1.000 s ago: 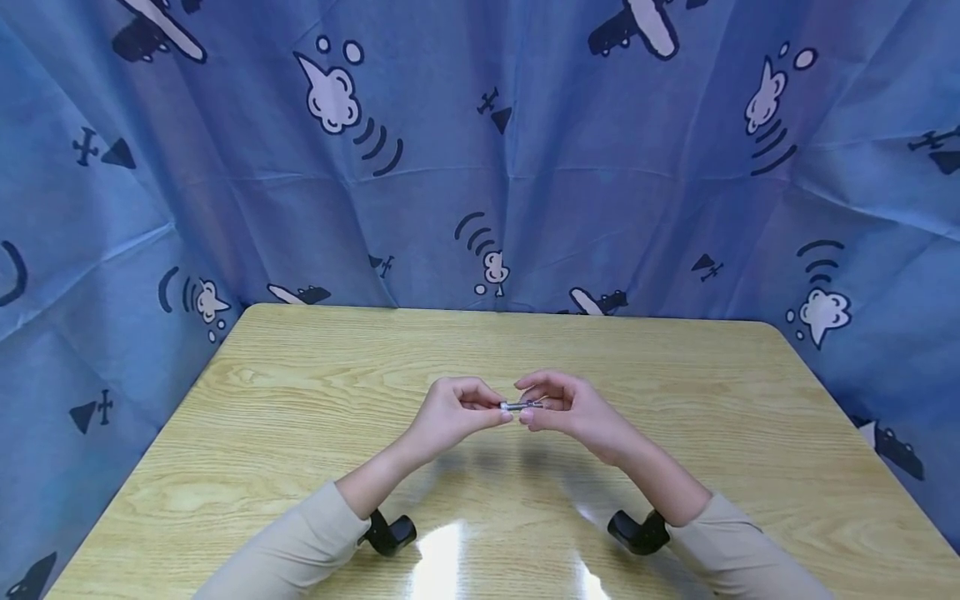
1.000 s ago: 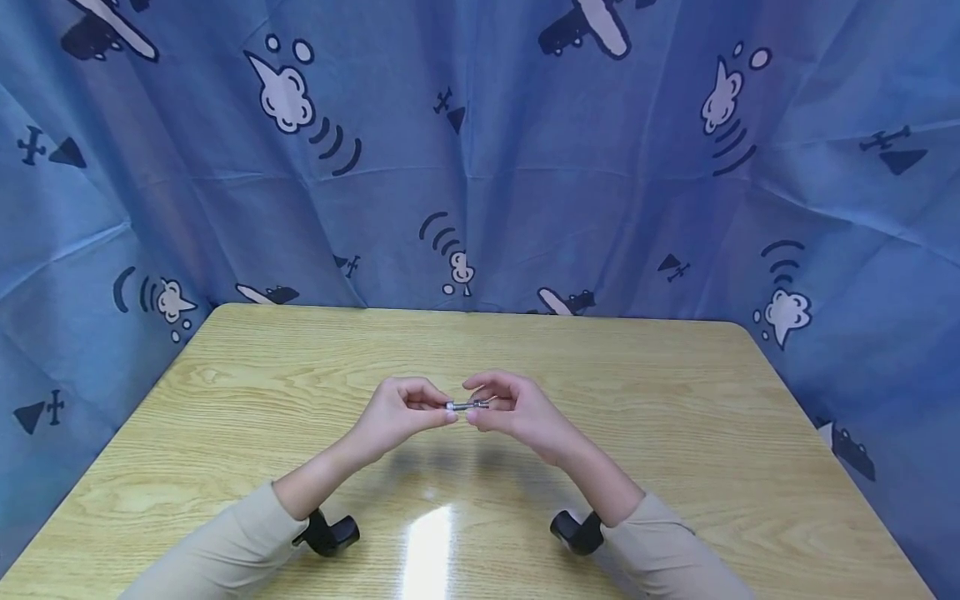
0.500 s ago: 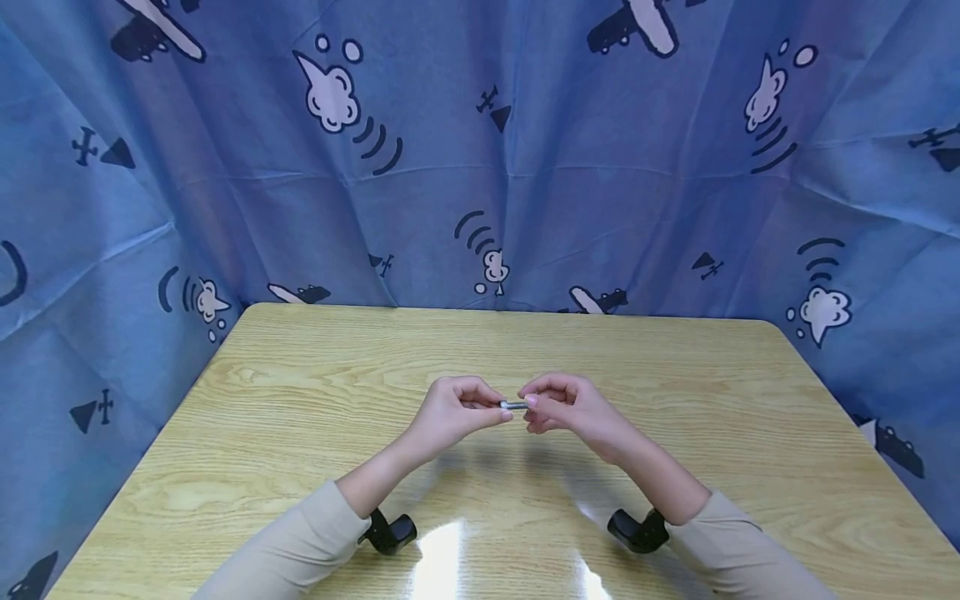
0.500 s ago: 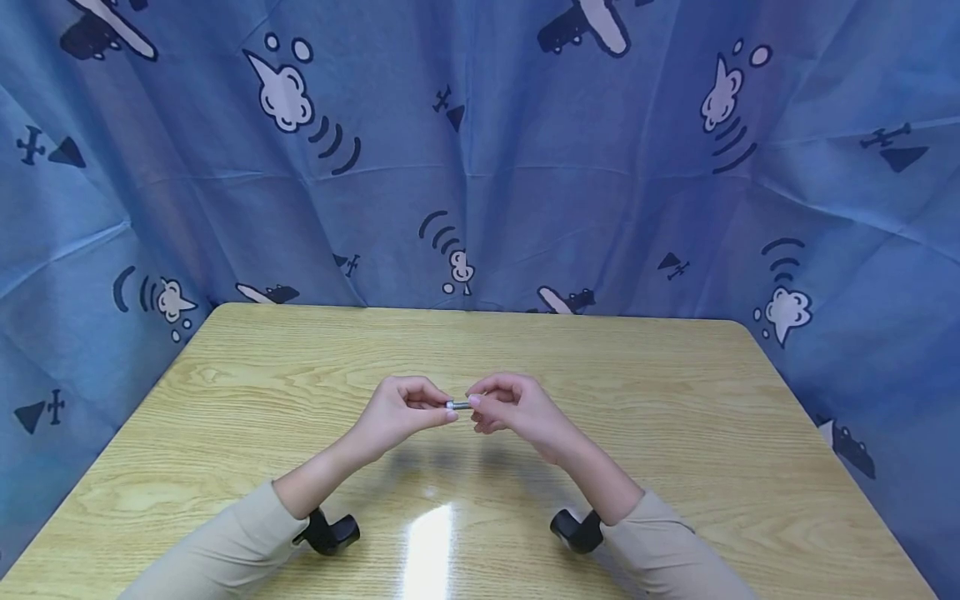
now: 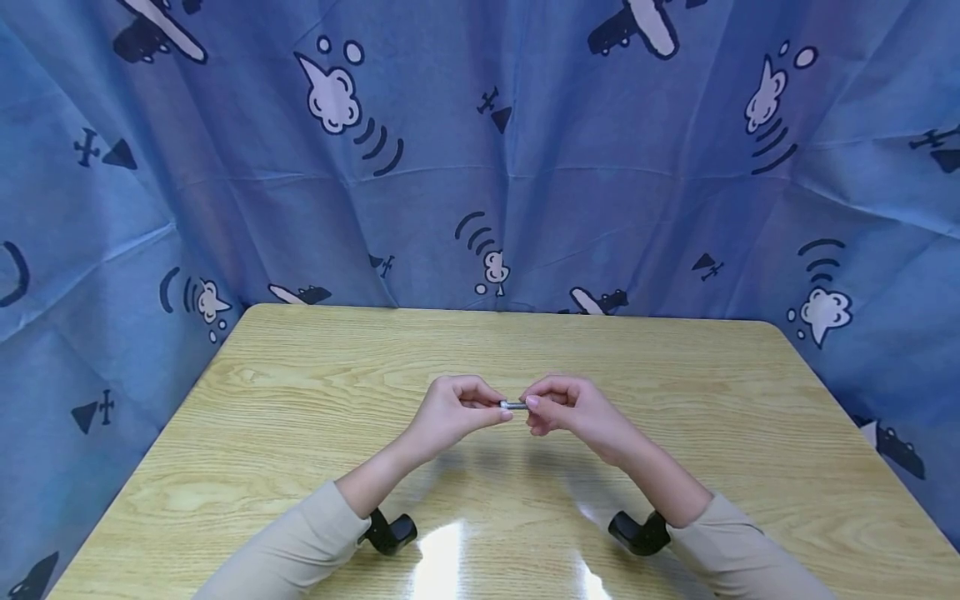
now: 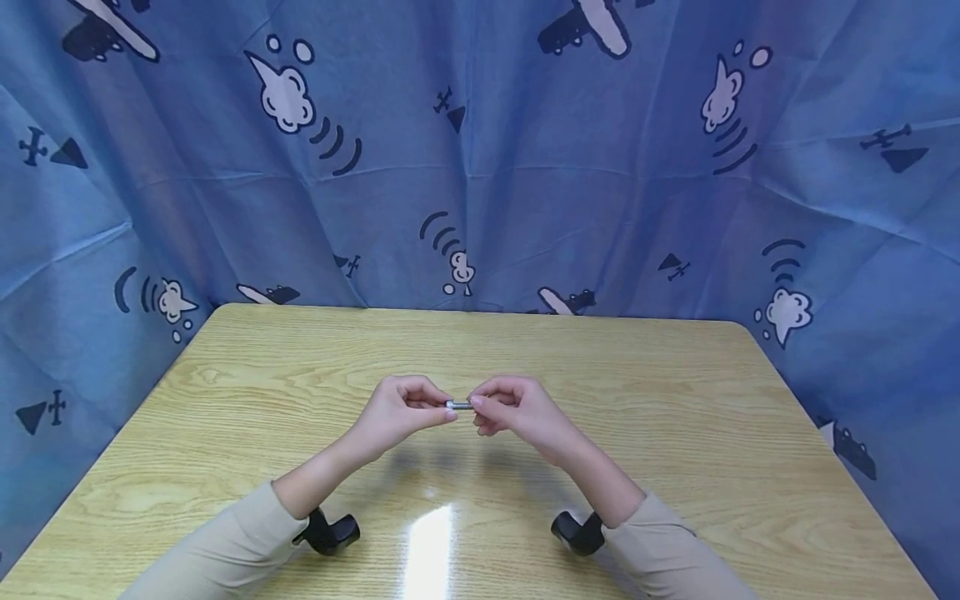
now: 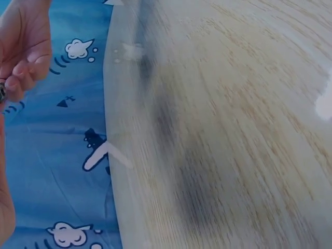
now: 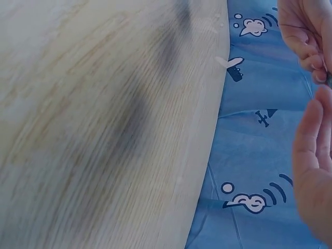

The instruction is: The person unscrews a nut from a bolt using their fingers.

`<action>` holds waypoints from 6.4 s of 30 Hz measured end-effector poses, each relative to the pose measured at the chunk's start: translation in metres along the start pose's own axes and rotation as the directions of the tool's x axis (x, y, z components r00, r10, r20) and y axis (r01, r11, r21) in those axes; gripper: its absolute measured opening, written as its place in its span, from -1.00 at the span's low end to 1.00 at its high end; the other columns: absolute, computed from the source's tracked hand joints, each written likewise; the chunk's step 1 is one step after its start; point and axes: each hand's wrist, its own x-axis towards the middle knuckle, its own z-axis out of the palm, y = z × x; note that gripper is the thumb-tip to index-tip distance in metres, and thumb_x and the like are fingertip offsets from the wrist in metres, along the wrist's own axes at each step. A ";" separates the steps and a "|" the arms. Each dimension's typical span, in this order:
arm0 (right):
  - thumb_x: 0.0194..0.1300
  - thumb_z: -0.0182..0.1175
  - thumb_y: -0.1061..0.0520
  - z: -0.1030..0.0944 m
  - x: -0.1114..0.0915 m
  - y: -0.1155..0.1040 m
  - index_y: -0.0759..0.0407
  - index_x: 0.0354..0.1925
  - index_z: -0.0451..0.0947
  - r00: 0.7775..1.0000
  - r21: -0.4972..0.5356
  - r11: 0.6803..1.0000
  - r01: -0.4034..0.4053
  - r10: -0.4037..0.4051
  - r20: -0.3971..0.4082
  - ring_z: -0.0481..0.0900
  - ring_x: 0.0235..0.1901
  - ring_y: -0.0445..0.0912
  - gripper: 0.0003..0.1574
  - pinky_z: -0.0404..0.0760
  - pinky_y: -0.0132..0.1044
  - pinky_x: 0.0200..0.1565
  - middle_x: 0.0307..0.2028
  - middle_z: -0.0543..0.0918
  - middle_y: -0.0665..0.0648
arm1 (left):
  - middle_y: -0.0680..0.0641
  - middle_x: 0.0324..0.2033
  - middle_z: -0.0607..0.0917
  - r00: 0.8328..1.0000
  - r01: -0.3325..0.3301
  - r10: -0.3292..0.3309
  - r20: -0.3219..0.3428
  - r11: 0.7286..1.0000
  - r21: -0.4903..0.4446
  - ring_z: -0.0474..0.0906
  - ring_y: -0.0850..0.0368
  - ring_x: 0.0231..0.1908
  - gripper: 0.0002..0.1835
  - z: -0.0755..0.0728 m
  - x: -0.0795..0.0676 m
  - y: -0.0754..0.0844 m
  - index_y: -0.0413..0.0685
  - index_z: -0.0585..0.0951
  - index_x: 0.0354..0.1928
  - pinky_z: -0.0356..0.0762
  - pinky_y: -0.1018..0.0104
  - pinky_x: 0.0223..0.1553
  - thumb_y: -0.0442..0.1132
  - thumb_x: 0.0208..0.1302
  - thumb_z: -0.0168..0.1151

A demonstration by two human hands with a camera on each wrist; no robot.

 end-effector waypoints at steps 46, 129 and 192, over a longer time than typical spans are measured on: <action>0.23 0.21 0.25 0.001 -0.001 0.000 0.43 0.00 0.40 0.996 -0.047 0.996 0.074 -0.076 -0.043 0.58 -0.18 -0.10 -0.59 0.60 -0.25 -0.15 -0.14 0.53 0.27 | -0.11 -0.40 0.69 0.999 -0.037 0.037 -0.007 0.999 -0.005 0.67 0.10 -0.38 -0.82 -0.003 0.008 -0.022 -0.28 0.66 -0.29 0.63 0.25 -0.29 -0.35 0.05 0.39; 0.32 0.15 0.14 -0.005 -0.001 -0.002 0.53 0.04 0.39 0.999 0.043 0.998 -0.038 0.039 -0.032 0.65 -0.34 -0.08 -0.50 0.64 -0.21 -0.20 -0.34 0.62 0.16 | -0.10 -0.40 0.69 1.000 -0.025 0.025 -0.015 1.000 0.007 0.67 0.11 -0.39 -0.82 -0.004 0.009 -0.020 -0.27 0.66 -0.31 0.63 0.26 -0.30 -0.32 0.05 0.40; 0.31 0.15 0.19 -0.005 -0.003 -0.001 0.55 -0.03 0.42 1.000 0.030 1.000 0.003 -0.003 -0.021 0.65 -0.31 -0.09 -0.58 0.62 -0.21 -0.16 -0.32 0.63 0.15 | -0.11 -0.39 0.70 0.999 -0.027 0.027 -0.027 1.000 -0.002 0.66 0.14 -0.39 -0.81 -0.005 0.009 -0.022 -0.30 0.65 -0.29 0.63 0.27 -0.30 -0.35 0.04 0.40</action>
